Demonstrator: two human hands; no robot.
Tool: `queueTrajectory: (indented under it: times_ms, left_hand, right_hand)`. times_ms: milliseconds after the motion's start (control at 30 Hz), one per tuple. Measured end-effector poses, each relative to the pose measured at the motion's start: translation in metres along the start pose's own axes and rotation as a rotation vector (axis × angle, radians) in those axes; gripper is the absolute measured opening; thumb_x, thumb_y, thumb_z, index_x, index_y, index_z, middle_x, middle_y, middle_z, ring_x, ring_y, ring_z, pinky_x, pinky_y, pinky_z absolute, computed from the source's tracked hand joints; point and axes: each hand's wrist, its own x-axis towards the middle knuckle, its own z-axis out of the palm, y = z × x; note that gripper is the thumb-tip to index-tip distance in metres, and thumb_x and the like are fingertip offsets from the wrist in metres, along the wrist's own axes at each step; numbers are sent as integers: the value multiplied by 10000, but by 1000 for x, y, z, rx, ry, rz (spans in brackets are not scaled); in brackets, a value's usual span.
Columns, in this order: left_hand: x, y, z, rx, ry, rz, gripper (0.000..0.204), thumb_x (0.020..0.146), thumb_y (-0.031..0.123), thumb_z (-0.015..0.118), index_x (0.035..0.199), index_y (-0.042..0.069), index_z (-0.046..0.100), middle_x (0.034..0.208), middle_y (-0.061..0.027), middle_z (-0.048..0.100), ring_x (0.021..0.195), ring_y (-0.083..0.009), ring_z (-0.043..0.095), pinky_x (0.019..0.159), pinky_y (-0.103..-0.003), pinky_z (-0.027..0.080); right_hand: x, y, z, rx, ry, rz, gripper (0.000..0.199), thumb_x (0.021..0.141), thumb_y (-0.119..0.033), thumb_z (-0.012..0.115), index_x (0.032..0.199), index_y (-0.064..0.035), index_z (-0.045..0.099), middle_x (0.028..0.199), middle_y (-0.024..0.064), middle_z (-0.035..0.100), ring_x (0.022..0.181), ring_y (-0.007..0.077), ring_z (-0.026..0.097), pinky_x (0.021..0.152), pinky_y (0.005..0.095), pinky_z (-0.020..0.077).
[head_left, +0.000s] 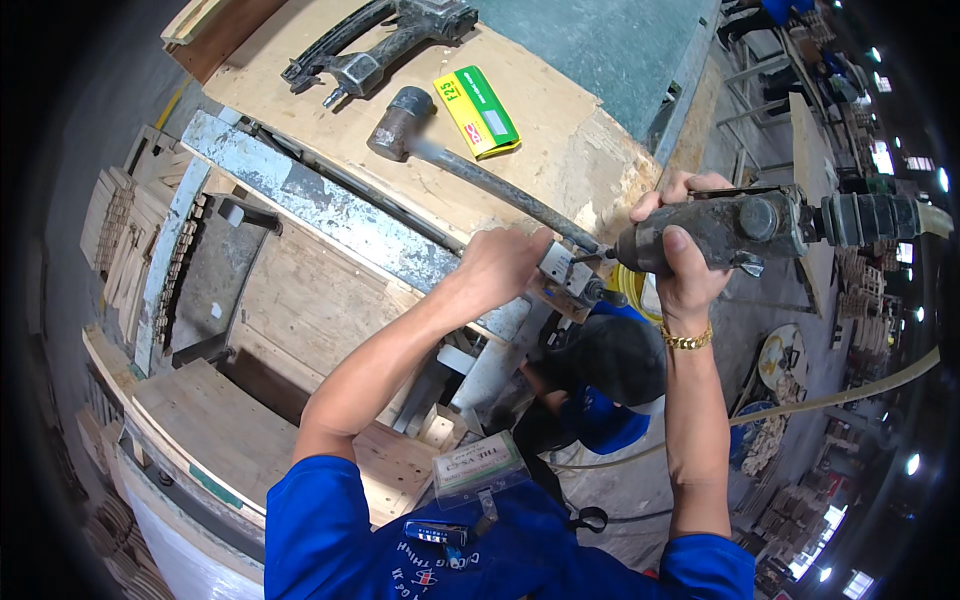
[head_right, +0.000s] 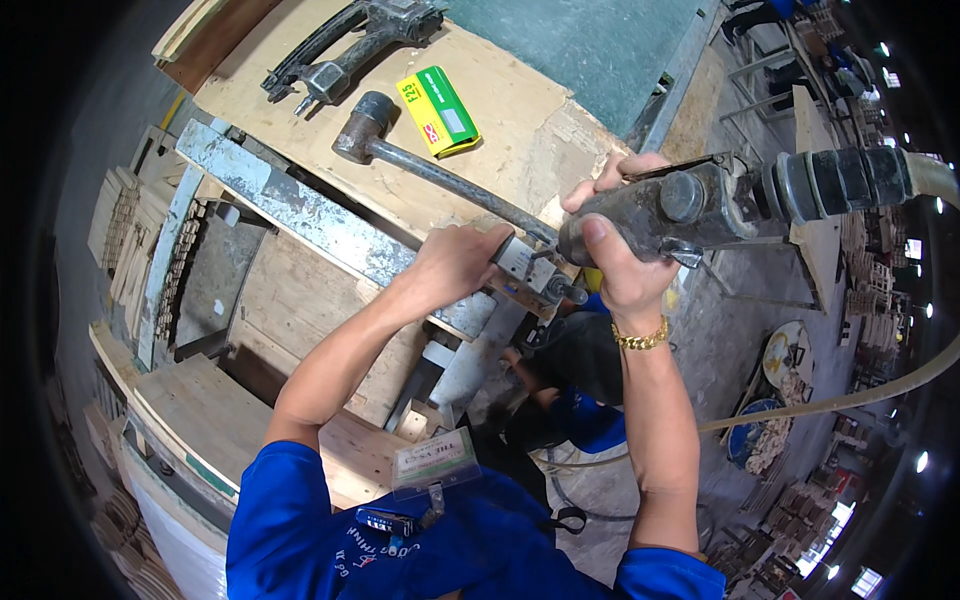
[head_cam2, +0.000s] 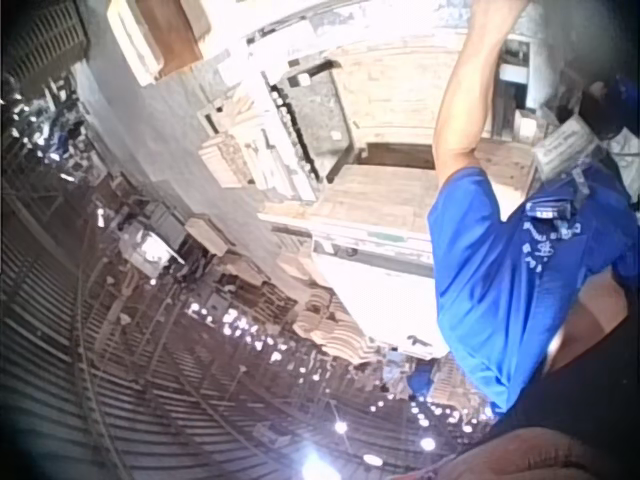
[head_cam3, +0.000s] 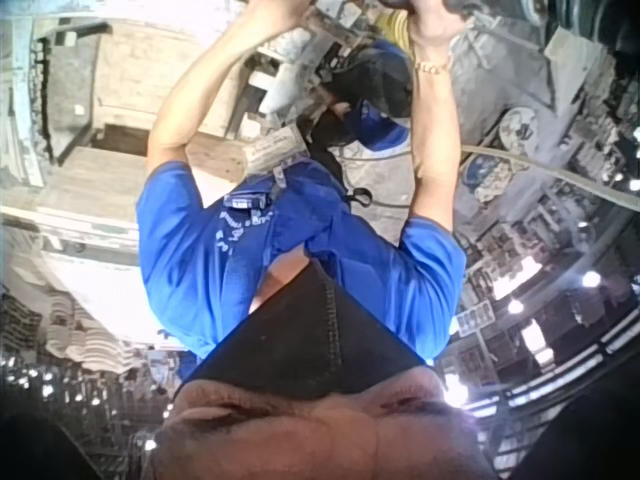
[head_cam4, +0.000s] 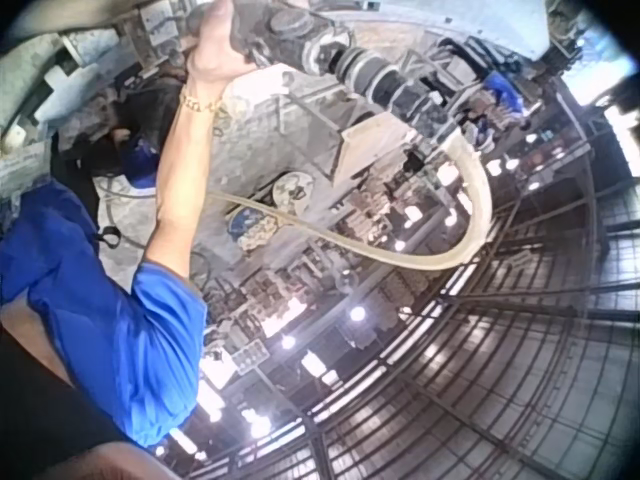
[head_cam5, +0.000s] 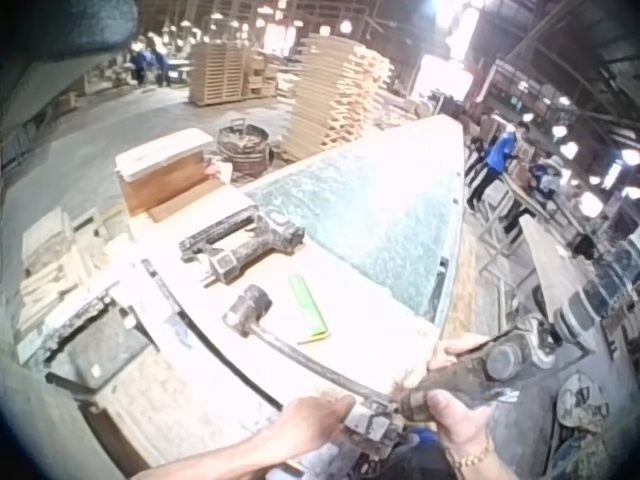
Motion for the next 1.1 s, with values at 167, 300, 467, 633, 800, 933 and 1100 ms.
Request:
queueTrajectory:
  times_ms: [167,300,467,633,800,933,1100]
  left_hand:
    - [0,1,-4,-24,-27,-22,429,722,175,611,1111,56,475,668,-186,574,678,-379,582,586,-467,447]
    - [1,3,-8,-64,-42,-41,426,720,174,615,1116,68,499,682,-195,583,697,-388,582,603,-469,452]
    - [2,7,-11,-106,-41,-78,414,719,171,630,1111,89,526,712,-206,596,715,-392,584,618,-470,458]
    - [-2,8,-11,-110,27,-60,444,710,202,661,1123,95,535,733,-217,598,722,-398,581,622,-473,457]
    - [-19,17,-7,-306,190,-232,405,747,171,657,1126,87,542,698,-156,595,650,-283,592,581,-396,462]
    - [-67,22,13,-1293,415,-612,308,859,89,509,1135,-48,496,749,-60,575,598,-143,518,558,-244,464]
    - [-110,56,31,-1819,252,-628,248,903,-22,392,1144,-51,437,890,-161,598,712,-184,617,600,-248,520]
  right_hand:
    - [-1,0,0,14,-13,-13,495,688,-138,696,1096,-17,442,898,105,465,776,255,547,703,371,474]
    - [0,2,-5,45,-53,-32,447,723,-75,683,1086,7,433,895,85,495,796,196,582,707,323,475]
    - [-2,4,-8,66,-40,-42,449,723,-67,683,1092,-10,435,902,76,500,791,198,588,706,311,474]
    - [-4,1,-2,119,23,35,445,705,-22,656,1093,-27,438,903,68,503,793,180,592,706,299,483]
    - [1,-1,-7,2,39,17,403,703,30,623,1068,-20,460,903,63,536,790,158,599,692,287,495]
    - [10,-4,-8,-6,178,50,364,729,2,634,1060,1,481,869,62,560,734,170,616,678,300,502]
    - [10,7,-42,9,479,67,301,769,-89,594,1022,31,484,834,76,574,694,192,623,649,319,516]
